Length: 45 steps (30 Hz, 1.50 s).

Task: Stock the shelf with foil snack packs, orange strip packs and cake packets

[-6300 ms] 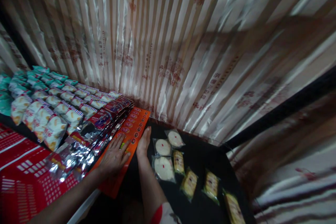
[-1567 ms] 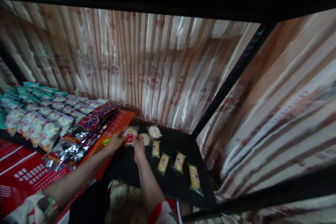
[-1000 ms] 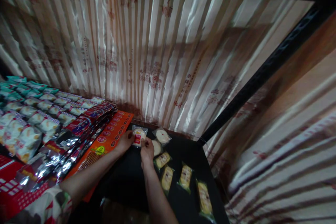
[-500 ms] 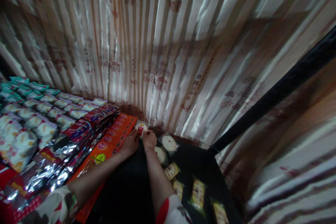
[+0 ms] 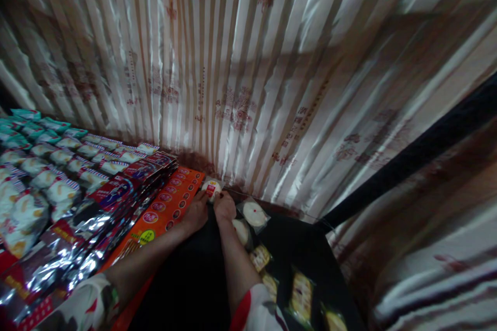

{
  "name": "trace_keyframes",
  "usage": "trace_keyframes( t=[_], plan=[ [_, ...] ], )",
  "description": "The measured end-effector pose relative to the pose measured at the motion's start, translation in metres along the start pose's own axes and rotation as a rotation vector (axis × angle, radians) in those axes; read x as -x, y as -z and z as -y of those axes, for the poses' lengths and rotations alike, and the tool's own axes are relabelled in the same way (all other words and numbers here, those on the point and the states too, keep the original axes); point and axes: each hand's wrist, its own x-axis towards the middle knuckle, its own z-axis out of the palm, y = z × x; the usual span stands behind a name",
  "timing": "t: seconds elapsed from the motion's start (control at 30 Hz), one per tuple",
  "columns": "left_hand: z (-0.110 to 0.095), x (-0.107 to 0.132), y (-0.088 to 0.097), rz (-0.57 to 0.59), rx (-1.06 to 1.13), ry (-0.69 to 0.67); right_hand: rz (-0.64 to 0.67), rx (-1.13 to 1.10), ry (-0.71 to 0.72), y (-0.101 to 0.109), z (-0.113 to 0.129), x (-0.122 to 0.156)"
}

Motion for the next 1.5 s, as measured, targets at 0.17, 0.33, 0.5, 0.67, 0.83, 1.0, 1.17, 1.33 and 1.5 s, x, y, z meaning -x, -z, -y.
trace_keyframes(
  t=[0.17,0.33,0.5,0.67,0.83,1.0,1.17,1.33,1.5],
  plan=[
    [0.005,-0.001,-0.003,-0.013,0.03,0.008,-0.071,-0.037,-0.007,-0.004,-0.002,0.001],
    [0.006,0.001,-0.003,-0.015,0.001,-0.01,-0.089,-0.044,0.012,-0.004,0.0,0.005],
    [-0.002,0.009,0.002,-0.008,-0.051,-0.02,-0.154,0.015,0.079,0.006,0.0,0.018],
    [-0.018,0.028,0.003,0.085,-0.018,-0.126,-0.266,0.028,0.114,0.02,-0.01,0.046],
    [-0.032,0.051,-0.004,0.216,0.052,-0.284,-0.245,-0.086,0.089,0.025,-0.024,0.072],
    [-0.035,0.079,0.003,0.267,0.017,-0.354,-0.161,-0.233,0.094,0.024,-0.03,0.096],
    [-0.027,0.119,0.013,0.277,-0.078,-0.352,-0.143,-0.242,0.103,0.021,-0.027,0.136],
    [-0.016,0.164,0.014,0.336,-0.121,-0.331,-0.104,-0.223,0.162,0.02,-0.027,0.181],
    [-0.018,0.2,0.015,0.302,-0.164,-0.291,-0.076,-0.249,0.139,0.023,-0.027,0.213]
  ],
)
